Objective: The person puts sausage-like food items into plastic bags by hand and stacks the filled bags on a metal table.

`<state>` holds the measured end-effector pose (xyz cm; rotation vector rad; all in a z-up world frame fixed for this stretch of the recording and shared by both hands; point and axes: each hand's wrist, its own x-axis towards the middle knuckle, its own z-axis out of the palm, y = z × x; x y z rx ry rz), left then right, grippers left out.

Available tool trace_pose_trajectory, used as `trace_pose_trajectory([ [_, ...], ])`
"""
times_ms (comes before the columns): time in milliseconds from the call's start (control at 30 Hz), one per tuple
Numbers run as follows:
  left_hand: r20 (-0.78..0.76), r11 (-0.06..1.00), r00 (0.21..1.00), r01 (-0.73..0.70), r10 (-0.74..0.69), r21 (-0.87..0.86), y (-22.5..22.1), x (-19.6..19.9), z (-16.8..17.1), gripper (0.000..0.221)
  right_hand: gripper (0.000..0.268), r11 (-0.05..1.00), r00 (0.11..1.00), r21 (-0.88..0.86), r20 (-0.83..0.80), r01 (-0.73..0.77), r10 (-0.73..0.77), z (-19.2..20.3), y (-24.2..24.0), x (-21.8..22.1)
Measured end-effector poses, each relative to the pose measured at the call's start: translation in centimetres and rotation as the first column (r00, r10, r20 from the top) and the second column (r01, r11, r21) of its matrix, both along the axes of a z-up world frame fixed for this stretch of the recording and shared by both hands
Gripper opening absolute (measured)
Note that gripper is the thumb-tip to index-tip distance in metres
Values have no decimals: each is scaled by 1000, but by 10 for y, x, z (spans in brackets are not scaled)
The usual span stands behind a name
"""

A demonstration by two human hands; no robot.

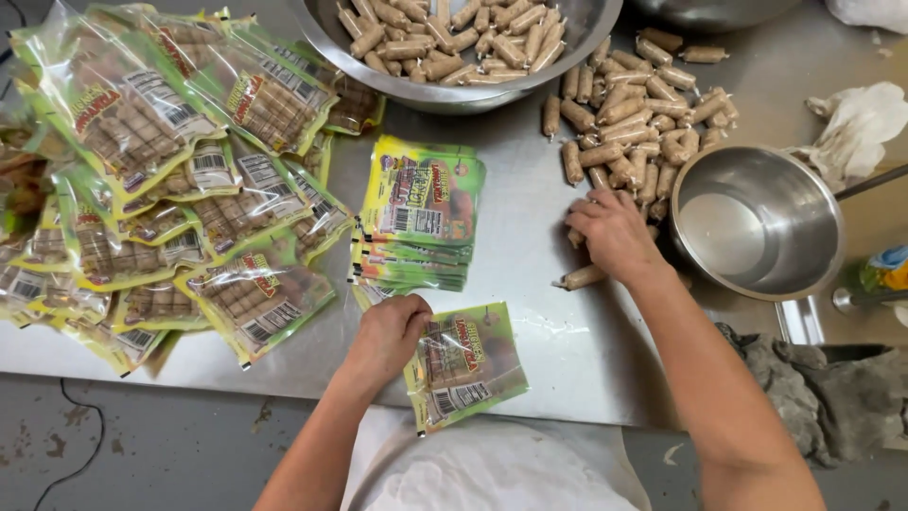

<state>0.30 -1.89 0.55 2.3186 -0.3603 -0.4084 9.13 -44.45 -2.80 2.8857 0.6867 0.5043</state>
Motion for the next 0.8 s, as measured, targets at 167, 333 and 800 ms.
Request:
trace_pose_trajectory([
  [167, -5, 1000, 1000, -25, 25, -2, 9, -2, 0, 21, 25, 960, 959, 280, -268, -10, 88, 58, 15, -30],
  [333, -23, 1000, 1000, -13, 13, 10, 3, -4, 20, 22, 31, 975, 908, 203, -419, 92, 1, 66, 23, -89],
  [800, -19, 998, 999, -44, 43, -33, -5, -6, 19, 24, 46, 371, 400, 633, -743, 679, 536, -14, 105, -120],
])
